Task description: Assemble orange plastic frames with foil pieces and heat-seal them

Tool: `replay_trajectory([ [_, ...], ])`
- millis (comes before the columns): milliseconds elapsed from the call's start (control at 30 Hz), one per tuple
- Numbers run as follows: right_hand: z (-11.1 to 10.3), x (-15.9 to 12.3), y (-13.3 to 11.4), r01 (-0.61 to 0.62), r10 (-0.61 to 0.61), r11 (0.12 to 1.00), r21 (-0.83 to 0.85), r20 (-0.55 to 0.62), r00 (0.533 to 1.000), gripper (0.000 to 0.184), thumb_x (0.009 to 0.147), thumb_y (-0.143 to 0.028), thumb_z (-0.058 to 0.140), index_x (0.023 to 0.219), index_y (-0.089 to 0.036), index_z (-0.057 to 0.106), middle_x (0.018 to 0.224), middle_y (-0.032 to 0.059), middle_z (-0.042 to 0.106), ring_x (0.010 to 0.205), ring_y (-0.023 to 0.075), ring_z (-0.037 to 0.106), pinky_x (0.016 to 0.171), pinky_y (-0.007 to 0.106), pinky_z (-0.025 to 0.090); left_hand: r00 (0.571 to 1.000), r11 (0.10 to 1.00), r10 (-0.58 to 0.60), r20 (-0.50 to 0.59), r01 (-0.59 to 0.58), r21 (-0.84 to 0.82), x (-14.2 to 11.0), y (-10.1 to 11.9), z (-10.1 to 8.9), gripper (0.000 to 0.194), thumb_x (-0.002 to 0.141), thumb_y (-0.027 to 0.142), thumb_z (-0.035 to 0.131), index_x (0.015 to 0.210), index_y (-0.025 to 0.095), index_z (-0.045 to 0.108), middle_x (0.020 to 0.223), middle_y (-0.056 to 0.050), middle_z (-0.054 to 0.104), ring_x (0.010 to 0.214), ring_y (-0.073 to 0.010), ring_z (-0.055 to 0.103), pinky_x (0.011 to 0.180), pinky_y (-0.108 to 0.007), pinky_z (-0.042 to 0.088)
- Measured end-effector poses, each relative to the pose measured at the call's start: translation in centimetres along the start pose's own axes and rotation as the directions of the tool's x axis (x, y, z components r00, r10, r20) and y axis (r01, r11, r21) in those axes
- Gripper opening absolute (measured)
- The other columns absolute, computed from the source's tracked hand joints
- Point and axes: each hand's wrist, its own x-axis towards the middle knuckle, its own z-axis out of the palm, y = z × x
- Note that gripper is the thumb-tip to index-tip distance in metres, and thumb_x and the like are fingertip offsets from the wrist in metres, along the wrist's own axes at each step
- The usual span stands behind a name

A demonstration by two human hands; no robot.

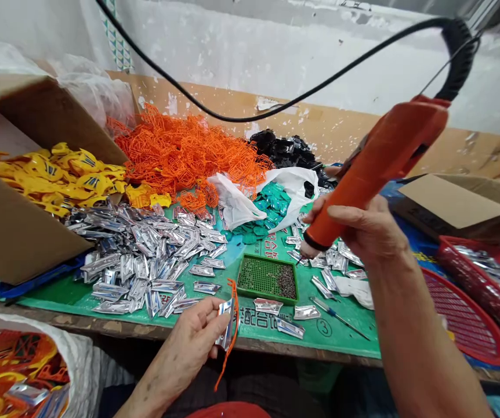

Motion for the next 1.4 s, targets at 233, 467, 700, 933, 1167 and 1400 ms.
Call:
replay_trajectory([
  [233, 3.1, -2.5, 4.2, -0.027, 0.037, 0.998, 0.063, -0.147, 0.988, 0.044, 0.058, -0.02, 0.077, 0.098, -0.016, 0.061, 0.06, -0.0046, 0.061, 0.048, 0.0133, 0.058, 0.049, 0.029, 0.047, 1.0, 1.0, -0.002, 0.005, 0.002, -0.026, 0.2, -0.2, 0.0, 0.035, 0.08, 0.052, 0.056, 0.083, 0.017, 0.06, 0.058, 0.005, 0.054, 0.048, -0.0081, 0.041, 0.042, -0.018, 0.03],
  [467, 2.8, -4.7, 8.0, -0.021, 0.012, 0.999, -0.029, -0.279, 0.96, 0.017, 0.063, -0.024, 0.075, 0.074, -0.018, 0.063, 0.064, -0.003, 0.062, 0.053, 0.012, 0.057, 0.055, 0.03, 0.047, 1.0, 0.999, -0.026, 0.011, 0.026, -0.028, 0.4, -0.3, 0.1, 0.033, 0.082, 0.05, 0.056, 0.086, 0.017, 0.061, 0.059, 0.004, 0.058, 0.045, -0.007, 0.039, 0.04, -0.018, 0.027],
  [700, 2.4, -4.6, 8.8, -0.017, 0.005, 0.999, -0.034, -0.316, 0.949, 0.023, 0.062, -0.025, 0.075, 0.081, -0.017, 0.065, 0.061, -0.0032, 0.061, 0.053, 0.0134, 0.056, 0.058, 0.032, 0.047, 1.0, 0.998, -0.028, 0.004, 0.028, -0.048, 0.7, -0.3, 0.5, 0.035, 0.08, 0.052, 0.058, 0.085, 0.017, 0.06, 0.057, 0.005, 0.057, 0.044, -0.0071, 0.04, 0.04, -0.018, 0.027],
  [933, 2.5, -4.5, 8.9, -0.008, 0.003, 1.0, -0.014, -0.313, 0.95, 0.018, 0.062, -0.022, 0.074, 0.075, -0.017, 0.062, 0.062, -0.003, 0.061, 0.052, 0.0129, 0.056, 0.056, 0.031, 0.047, 0.998, 0.996, -0.047, -0.044, 0.043, -0.082, 0.8, -0.1, 0.5, 0.043, 0.073, 0.056, 0.062, 0.089, 0.016, 0.06, 0.055, 0.004, 0.057, 0.041, -0.0069, 0.039, 0.038, -0.018, 0.026],
  [1167, 3.1, -4.4, 7.2, 0.031, -0.011, 0.998, 0.059, -0.316, 0.949, 0.014, 0.06, -0.019, 0.073, 0.066, -0.017, 0.061, 0.06, -0.0028, 0.059, 0.049, 0.0131, 0.056, 0.053, 0.031, 0.046, 0.992, 0.99, -0.074, -0.101, 0.061, -0.128, 0.9, -0.4, 0.5, 0.063, 0.075, 0.046, 0.061, 0.13, 0.018, 0.051, 0.06, 0.005, 0.058, 0.043, -0.0079, 0.041, 0.041, -0.019, 0.03],
  [1400, 5.3, -5.2, 3.3, 0.085, -0.015, 0.972, 0.218, -0.306, 0.952, 0.03, 0.062, -0.016, 0.066, 0.091, -0.023, 0.061, 0.061, -0.0041, 0.057, 0.051, 0.0137, 0.055, 0.055, 0.033, 0.048, 0.996, 0.988, -0.073, -0.046, 0.066, -0.14, 0.7, 0.4, 1.7, 0.031, 0.073, 0.035, 0.061, 0.093, 0.016, 0.075, 0.065, 0.002, 0.064, 0.045, -0.007, 0.04, 0.045, -0.02, 0.031],
])
